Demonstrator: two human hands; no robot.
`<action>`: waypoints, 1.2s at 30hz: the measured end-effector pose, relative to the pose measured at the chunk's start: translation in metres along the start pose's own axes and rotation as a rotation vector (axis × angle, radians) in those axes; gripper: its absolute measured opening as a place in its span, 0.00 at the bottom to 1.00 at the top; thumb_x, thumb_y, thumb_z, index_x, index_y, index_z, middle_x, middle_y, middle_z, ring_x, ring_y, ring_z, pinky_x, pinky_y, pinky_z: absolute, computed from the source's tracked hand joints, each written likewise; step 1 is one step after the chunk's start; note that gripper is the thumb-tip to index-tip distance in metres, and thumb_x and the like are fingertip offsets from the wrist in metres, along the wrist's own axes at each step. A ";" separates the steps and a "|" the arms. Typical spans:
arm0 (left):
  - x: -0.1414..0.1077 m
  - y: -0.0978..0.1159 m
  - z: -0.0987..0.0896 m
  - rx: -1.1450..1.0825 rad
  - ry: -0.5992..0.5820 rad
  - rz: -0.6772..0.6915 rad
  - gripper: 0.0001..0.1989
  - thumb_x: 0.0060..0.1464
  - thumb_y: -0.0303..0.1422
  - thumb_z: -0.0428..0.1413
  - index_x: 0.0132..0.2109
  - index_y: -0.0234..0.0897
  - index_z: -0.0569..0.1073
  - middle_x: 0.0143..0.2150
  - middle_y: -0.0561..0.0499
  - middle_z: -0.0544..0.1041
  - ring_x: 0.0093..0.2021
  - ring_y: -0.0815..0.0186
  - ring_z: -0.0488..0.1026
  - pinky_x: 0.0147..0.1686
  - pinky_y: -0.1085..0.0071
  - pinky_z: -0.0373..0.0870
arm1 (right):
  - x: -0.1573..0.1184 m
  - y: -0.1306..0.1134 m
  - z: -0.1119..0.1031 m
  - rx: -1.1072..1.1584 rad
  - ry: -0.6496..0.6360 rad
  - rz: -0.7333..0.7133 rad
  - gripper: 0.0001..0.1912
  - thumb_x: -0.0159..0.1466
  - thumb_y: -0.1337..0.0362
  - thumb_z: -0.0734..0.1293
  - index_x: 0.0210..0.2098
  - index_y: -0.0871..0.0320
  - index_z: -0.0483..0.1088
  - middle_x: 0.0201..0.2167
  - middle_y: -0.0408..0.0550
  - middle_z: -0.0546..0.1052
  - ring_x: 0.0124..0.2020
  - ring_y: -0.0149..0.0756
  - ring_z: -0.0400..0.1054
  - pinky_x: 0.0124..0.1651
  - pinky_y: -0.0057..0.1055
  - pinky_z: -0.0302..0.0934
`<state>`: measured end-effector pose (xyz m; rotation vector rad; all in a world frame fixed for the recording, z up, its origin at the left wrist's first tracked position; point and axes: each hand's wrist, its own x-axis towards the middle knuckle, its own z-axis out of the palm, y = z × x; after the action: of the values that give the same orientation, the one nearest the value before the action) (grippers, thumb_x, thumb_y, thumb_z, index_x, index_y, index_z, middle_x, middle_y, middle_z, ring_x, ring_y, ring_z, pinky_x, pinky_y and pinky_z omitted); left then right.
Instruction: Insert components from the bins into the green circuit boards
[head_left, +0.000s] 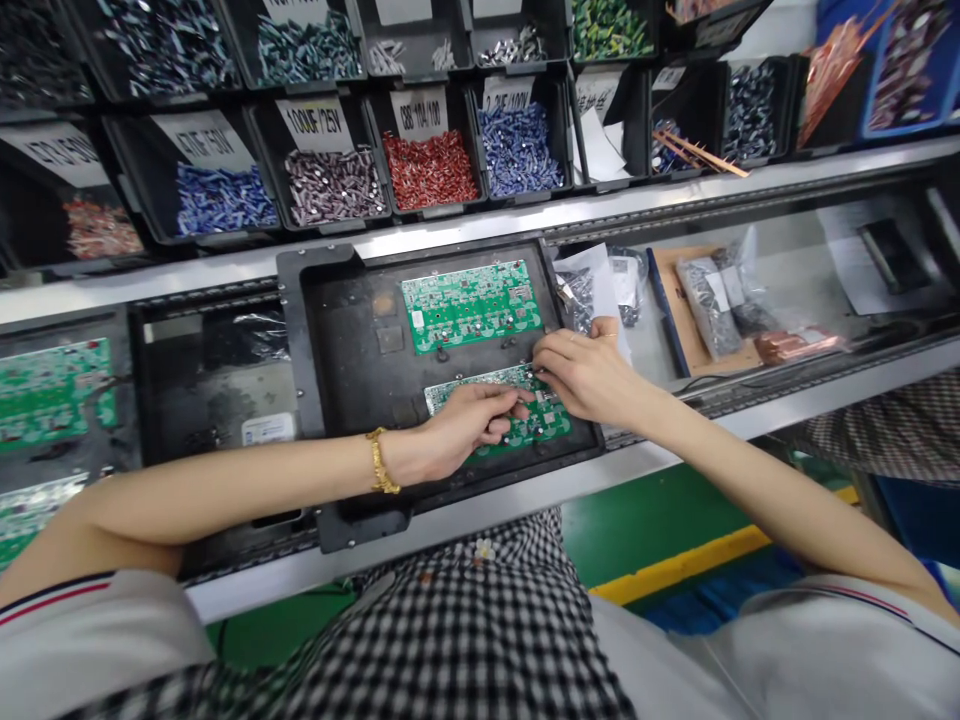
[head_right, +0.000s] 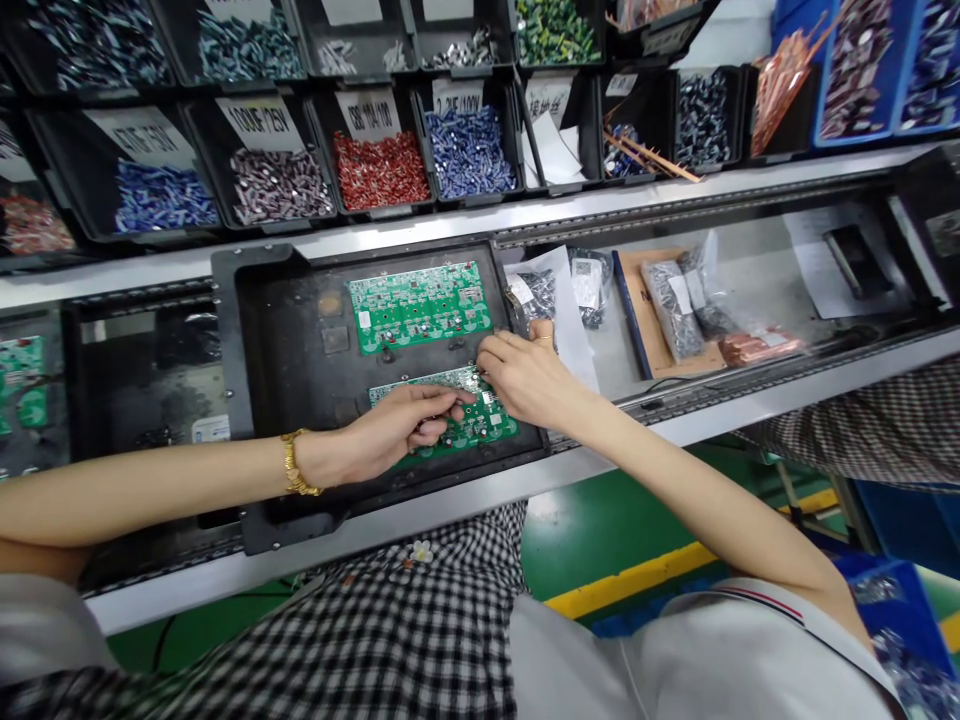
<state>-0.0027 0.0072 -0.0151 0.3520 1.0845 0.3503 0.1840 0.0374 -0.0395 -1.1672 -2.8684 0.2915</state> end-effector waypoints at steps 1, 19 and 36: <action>0.000 0.000 0.000 0.000 0.008 0.001 0.08 0.58 0.27 0.50 0.36 0.27 0.71 0.27 0.53 0.65 0.18 0.82 0.51 0.17 0.82 0.41 | -0.001 -0.001 0.001 -0.039 -0.002 -0.009 0.09 0.61 0.73 0.56 0.32 0.61 0.66 0.37 0.51 0.74 0.39 0.39 0.63 0.39 0.36 0.40; 0.003 0.008 -0.004 0.043 0.071 -0.073 0.18 0.60 0.39 0.48 0.26 0.30 0.65 0.18 0.57 0.57 0.14 0.80 0.47 0.16 0.80 0.40 | 0.004 -0.012 -0.008 -0.355 -0.072 -0.188 0.13 0.62 0.77 0.54 0.31 0.61 0.67 0.31 0.52 0.70 0.35 0.41 0.59 0.37 0.39 0.43; 0.003 0.040 -0.011 -0.148 0.037 0.111 0.14 0.61 0.31 0.45 0.30 0.29 0.67 0.22 0.54 0.62 0.17 0.79 0.52 0.17 0.80 0.45 | 0.055 -0.003 -0.034 0.311 0.103 0.140 0.07 0.62 0.66 0.58 0.33 0.58 0.67 0.33 0.46 0.75 0.33 0.35 0.66 0.40 0.35 0.42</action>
<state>-0.0156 0.0448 -0.0043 0.2750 1.0706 0.5346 0.1460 0.0790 -0.0075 -1.2777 -2.5400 0.6354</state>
